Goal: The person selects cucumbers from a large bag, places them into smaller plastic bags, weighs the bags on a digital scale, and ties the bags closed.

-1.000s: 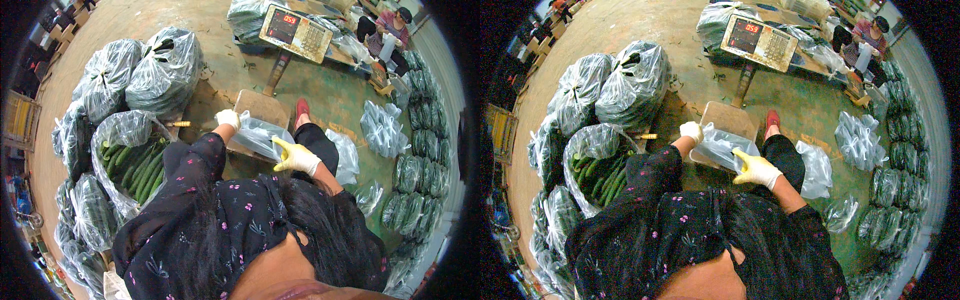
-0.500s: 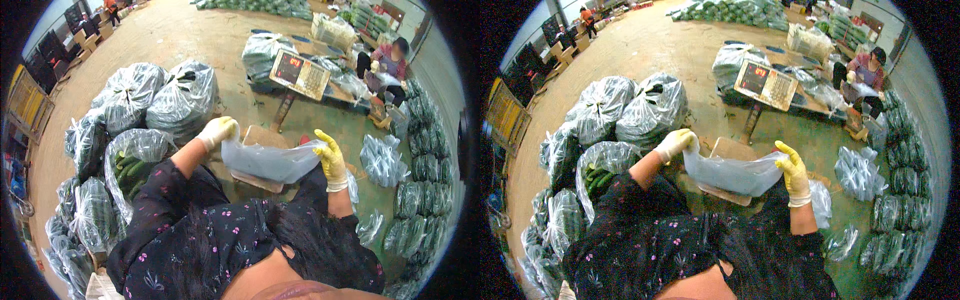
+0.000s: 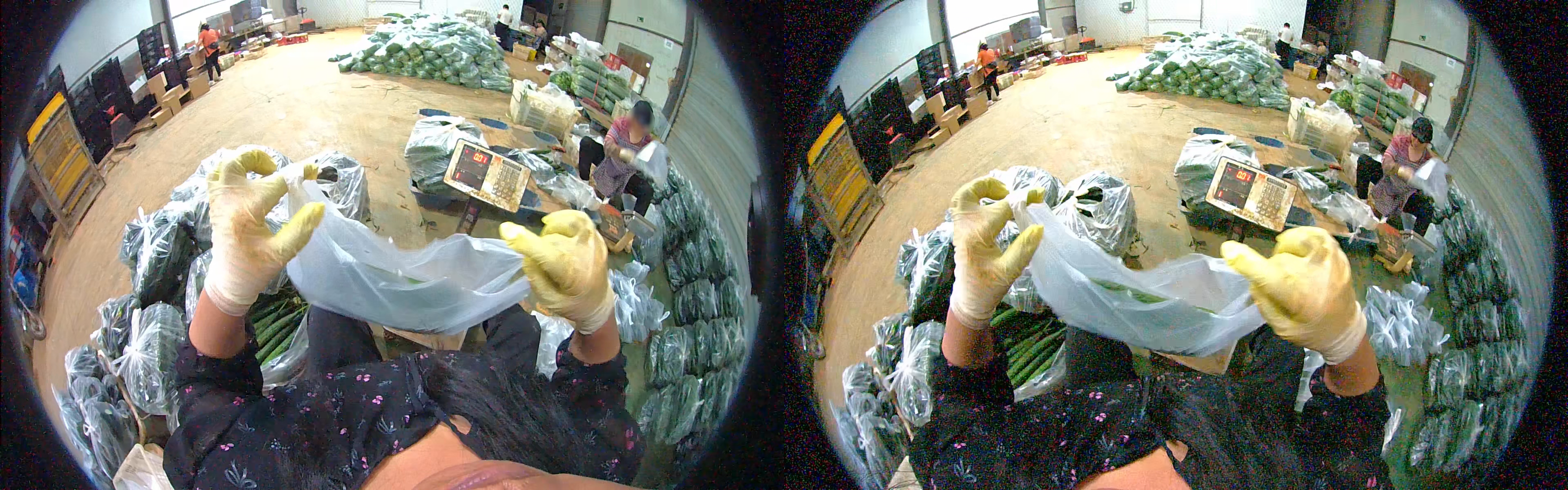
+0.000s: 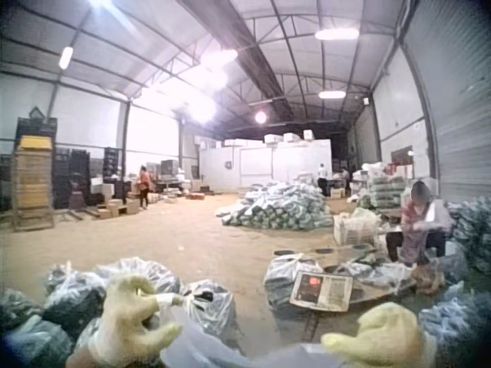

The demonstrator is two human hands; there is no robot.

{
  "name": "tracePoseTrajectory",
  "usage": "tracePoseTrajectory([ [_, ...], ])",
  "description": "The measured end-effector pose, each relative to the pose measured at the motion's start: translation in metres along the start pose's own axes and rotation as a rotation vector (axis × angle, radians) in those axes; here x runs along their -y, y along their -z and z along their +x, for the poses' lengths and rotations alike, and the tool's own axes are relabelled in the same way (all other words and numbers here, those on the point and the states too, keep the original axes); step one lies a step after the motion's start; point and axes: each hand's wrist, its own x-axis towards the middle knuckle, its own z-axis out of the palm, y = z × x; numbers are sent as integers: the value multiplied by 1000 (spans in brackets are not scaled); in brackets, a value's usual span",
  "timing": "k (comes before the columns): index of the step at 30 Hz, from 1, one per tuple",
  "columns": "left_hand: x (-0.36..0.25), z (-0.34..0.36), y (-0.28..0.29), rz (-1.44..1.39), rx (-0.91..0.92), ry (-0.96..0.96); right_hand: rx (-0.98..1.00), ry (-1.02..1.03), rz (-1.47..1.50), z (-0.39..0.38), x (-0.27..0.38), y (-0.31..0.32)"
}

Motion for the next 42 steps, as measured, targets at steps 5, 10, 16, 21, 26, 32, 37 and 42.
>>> tracePoseTrajectory([
  [5,-15,-8,-7,-758,371,-6,-21,254,146,32,15,-38],
  [10,-28,-70,-67,-898,1001,47,6,405,547,76,71,-95],
  [16,-29,-62,-40,-1165,953,715,432,-344,1697,52,45,-130],
  [21,-14,-74,-40,-1306,792,821,441,-600,1603,42,69,-143],
  [26,14,-105,-60,-1812,736,774,288,-619,1352,34,71,-147],
  [32,3,-116,-44,-1400,691,797,-113,485,848,63,94,-133],
  [37,-2,-87,-32,-566,488,13,572,-785,2432,62,82,-183],
  [42,3,-66,-26,-59,182,-252,394,-469,2232,81,94,-224],
])
